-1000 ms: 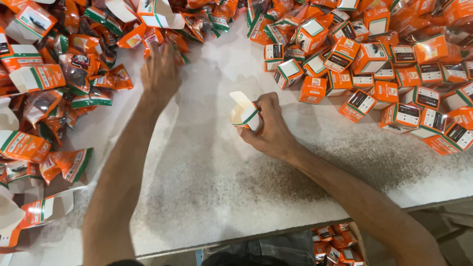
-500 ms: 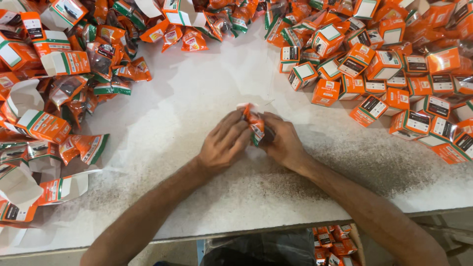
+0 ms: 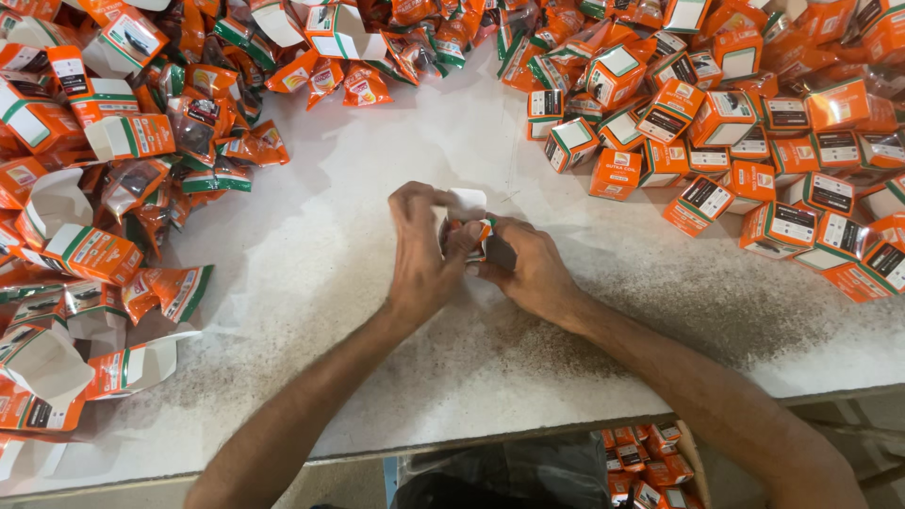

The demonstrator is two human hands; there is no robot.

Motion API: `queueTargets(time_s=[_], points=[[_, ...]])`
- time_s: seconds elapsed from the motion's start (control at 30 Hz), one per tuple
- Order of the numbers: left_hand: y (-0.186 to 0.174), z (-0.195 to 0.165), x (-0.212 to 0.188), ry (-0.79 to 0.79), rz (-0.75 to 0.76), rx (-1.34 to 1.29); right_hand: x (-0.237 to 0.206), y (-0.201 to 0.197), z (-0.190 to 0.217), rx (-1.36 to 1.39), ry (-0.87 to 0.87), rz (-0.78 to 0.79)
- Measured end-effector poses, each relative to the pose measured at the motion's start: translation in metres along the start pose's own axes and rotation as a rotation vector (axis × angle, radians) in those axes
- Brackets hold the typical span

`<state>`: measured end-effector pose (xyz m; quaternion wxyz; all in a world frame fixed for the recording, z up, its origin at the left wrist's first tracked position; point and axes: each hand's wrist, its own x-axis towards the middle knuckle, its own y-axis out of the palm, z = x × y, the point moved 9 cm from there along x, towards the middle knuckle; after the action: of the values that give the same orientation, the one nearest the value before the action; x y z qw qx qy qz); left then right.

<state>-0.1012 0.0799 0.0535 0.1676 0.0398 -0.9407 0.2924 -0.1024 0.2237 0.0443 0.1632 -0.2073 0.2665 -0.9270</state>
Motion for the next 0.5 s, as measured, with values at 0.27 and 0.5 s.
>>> queueTargets(time_s=[0.27, 0.5], points=[[0.028, 0.052, 0.016, -0.167, 0.120, -0.154, -0.007, 0.004, -0.012, 0.106, 0.019, -0.035], [0.025, 0.045, 0.001, -0.274, 0.162, -0.463, -0.005, -0.001, -0.007, 0.121, 0.040, -0.037]])
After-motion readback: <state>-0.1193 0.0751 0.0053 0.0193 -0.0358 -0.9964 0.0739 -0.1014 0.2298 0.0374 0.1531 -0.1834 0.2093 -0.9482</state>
